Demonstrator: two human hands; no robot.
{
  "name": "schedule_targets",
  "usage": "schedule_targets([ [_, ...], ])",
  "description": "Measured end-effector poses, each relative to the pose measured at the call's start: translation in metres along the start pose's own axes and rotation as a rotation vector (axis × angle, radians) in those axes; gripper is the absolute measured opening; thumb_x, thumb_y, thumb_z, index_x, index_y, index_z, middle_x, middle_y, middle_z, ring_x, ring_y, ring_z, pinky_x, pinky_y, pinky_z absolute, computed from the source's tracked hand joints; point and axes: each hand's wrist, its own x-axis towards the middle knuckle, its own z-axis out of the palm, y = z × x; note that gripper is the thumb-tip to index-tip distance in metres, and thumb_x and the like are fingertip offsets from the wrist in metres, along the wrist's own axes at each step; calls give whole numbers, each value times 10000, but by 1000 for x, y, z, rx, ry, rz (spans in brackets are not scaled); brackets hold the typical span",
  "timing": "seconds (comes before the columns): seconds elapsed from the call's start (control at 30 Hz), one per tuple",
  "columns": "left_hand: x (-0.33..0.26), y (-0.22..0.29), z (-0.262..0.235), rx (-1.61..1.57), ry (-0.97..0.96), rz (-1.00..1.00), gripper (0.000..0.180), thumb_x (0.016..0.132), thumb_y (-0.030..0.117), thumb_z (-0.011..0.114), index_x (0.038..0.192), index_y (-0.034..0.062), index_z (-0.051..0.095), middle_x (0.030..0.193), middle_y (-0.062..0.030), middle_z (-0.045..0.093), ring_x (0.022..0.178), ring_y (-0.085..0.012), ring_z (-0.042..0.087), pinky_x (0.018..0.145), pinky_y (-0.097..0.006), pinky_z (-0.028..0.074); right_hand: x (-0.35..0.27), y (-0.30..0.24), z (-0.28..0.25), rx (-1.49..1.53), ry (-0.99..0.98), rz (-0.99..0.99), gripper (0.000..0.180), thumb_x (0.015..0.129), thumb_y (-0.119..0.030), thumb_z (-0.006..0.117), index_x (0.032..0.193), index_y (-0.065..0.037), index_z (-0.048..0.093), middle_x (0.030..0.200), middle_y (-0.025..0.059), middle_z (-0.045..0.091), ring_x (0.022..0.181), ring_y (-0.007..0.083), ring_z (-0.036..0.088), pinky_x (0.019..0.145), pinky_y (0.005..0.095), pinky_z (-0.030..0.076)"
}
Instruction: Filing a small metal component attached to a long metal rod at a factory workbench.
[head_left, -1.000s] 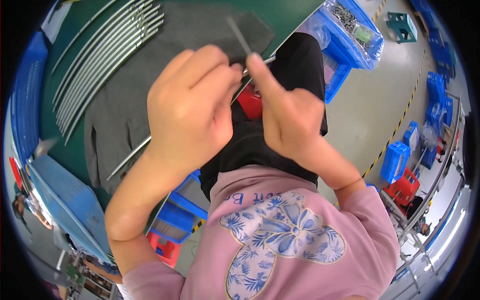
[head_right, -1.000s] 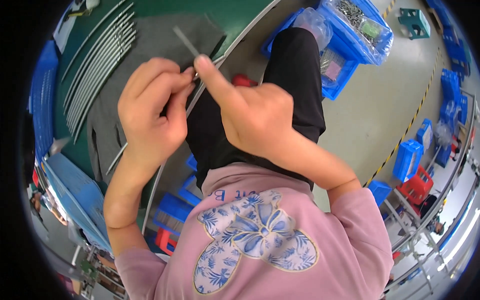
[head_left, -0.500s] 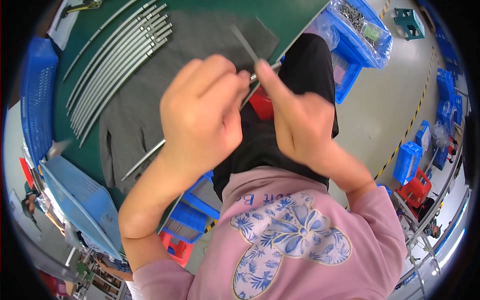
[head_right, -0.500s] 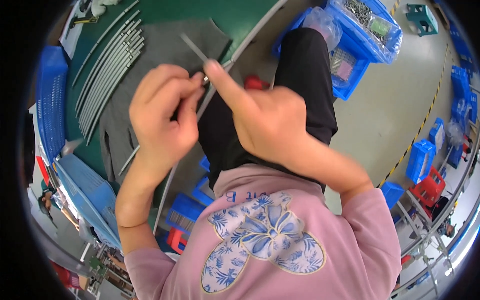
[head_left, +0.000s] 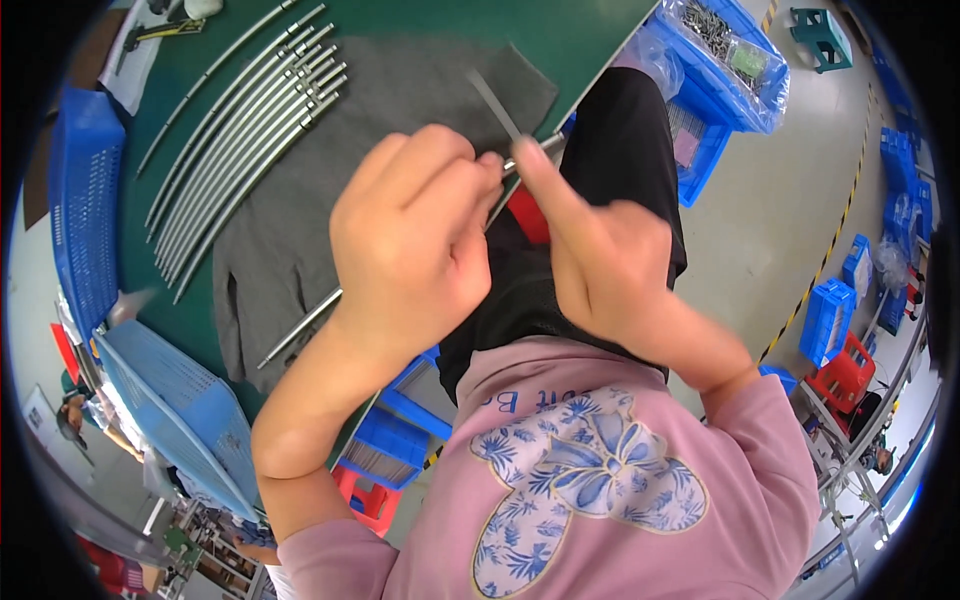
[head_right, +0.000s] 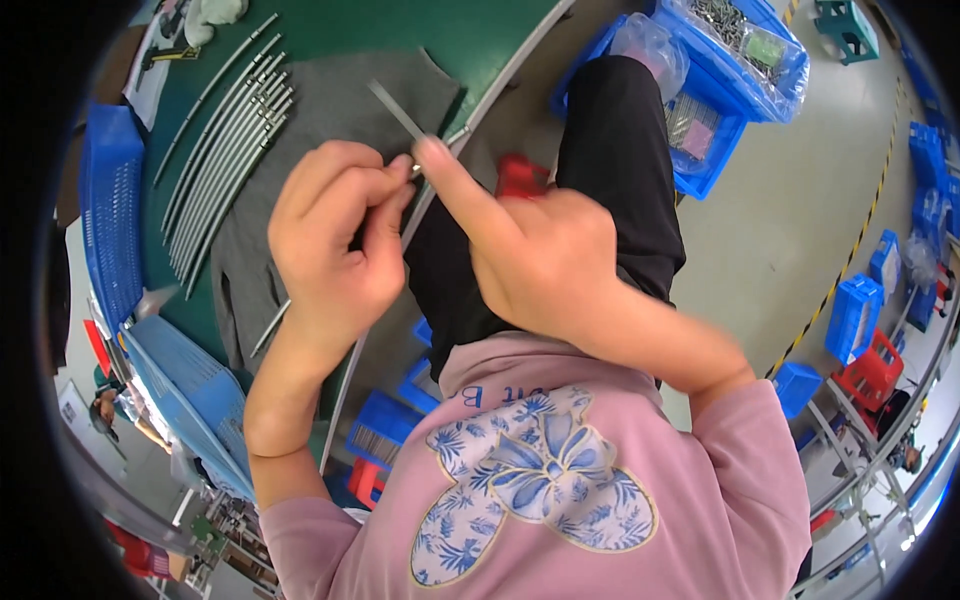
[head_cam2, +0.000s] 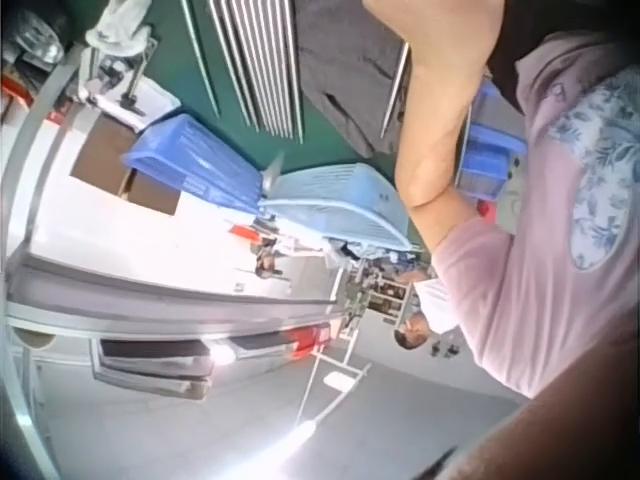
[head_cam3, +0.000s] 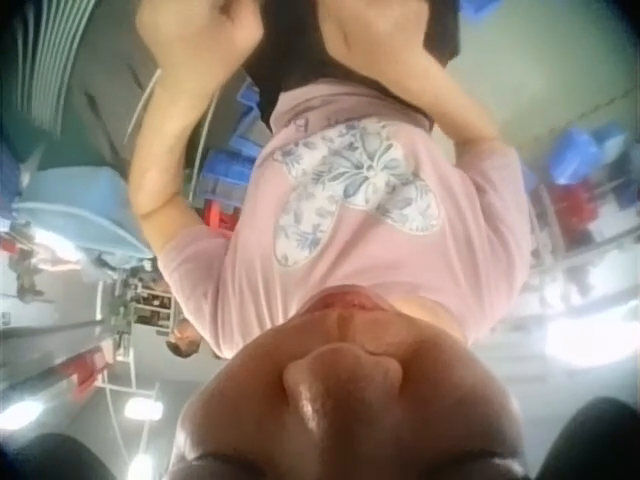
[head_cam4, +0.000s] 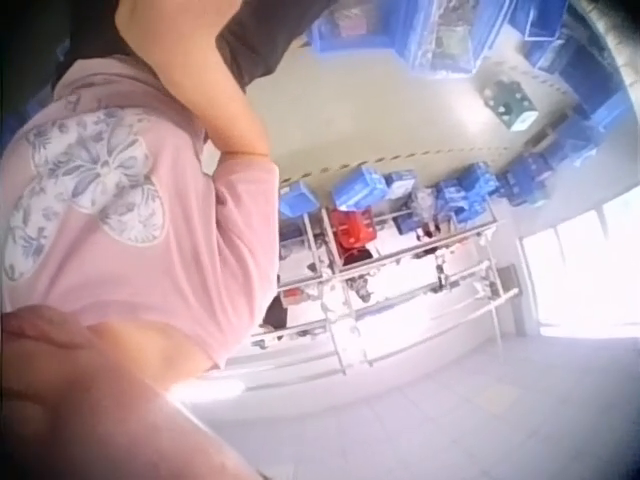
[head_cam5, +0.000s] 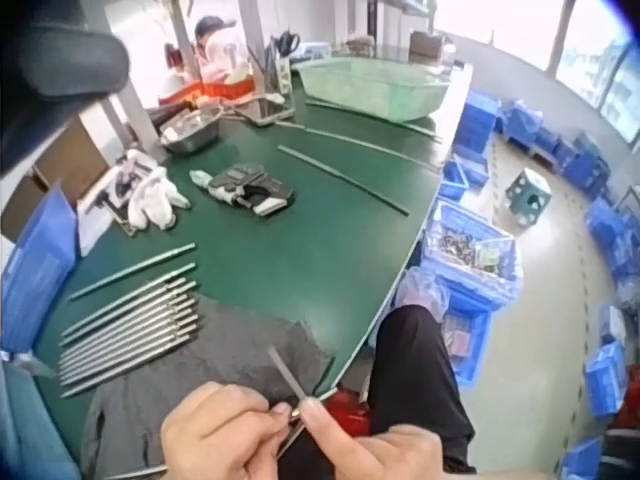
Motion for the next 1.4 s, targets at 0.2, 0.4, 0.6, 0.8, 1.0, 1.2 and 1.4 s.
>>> schedule_targets([
  [0.2, 3, -1, 1, -3, -2, 2, 151, 645, -65, 673, 741, 20, 594, 732, -58, 534, 605, -241, 507, 516, -330, 414, 5, 6, 10, 13, 74, -44, 658, 574, 0, 546, 1227, -32, 615, 447, -20, 335, 339, 124, 335, 360, 274, 295],
  [0.4, 1, 0, 0, 3, -35, -12, 177, 622, -67, 677, 753, 24, 600, 734, -57, 540, 606, -240, 511, 518, -328, 416, -21, 7, 20, -30, 75, -23, 631, 614, 10, 555, 1242, -33, 602, 467, -11, 338, 371, 131, 358, 399, 275, 328],
  [0.6, -1, 0, -1, -5, -35, -31, 188, 619, -70, 688, 757, 24, 602, 738, -60, 544, 616, -238, 522, 528, -329, 420, -37, 4, 7, 36, 6, 2, 636, 562, 0, 566, 1195, -3, 627, 466, -10, 338, 360, 137, 359, 396, 274, 308],
  [0.8, -2, 2, -5, -8, -44, -81, 185, 645, -82, 685, 785, 17, 616, 755, -73, 549, 619, -240, 533, 532, -324, 425, -1, 11, -3, 413, 321, 360, 428, 813, -2, 593, 1235, 57, 550, 510, 43, 491, 407, 154, 459, 435, 263, 372],
  [1.0, 5, 12, -28, -77, -36, -145, 159, 721, -104, 657, 844, -12, 616, 789, -105, 549, 621, -201, 544, 537, -286, 440, 42, 18, 4, 366, 44, 373, 274, 806, -130, 692, 1062, -58, 629, 555, 67, 559, 436, 160, 515, 441, 272, 396],
  [1.2, -1, 7, -23, -125, -137, -217, 156, 722, -81, 651, 846, 0, 600, 780, -107, 534, 640, -249, 542, 557, -320, 437, 28, 18, 14, 404, 186, 371, 135, 808, -155, 694, 852, -68, 600, 638, 80, 608, 534, 258, 593, 476, 322, 437],
  [1.4, -2, 9, -10, -55, -166, -132, 190, 674, -40, 689, 840, 21, 618, 782, -80, 543, 669, -264, 544, 589, -342, 442, 23, 19, 4, 373, 134, 452, 131, 832, -132, 681, 899, -52, 603, 664, 92, 610, 538, 234, 602, 484, 300, 435],
])
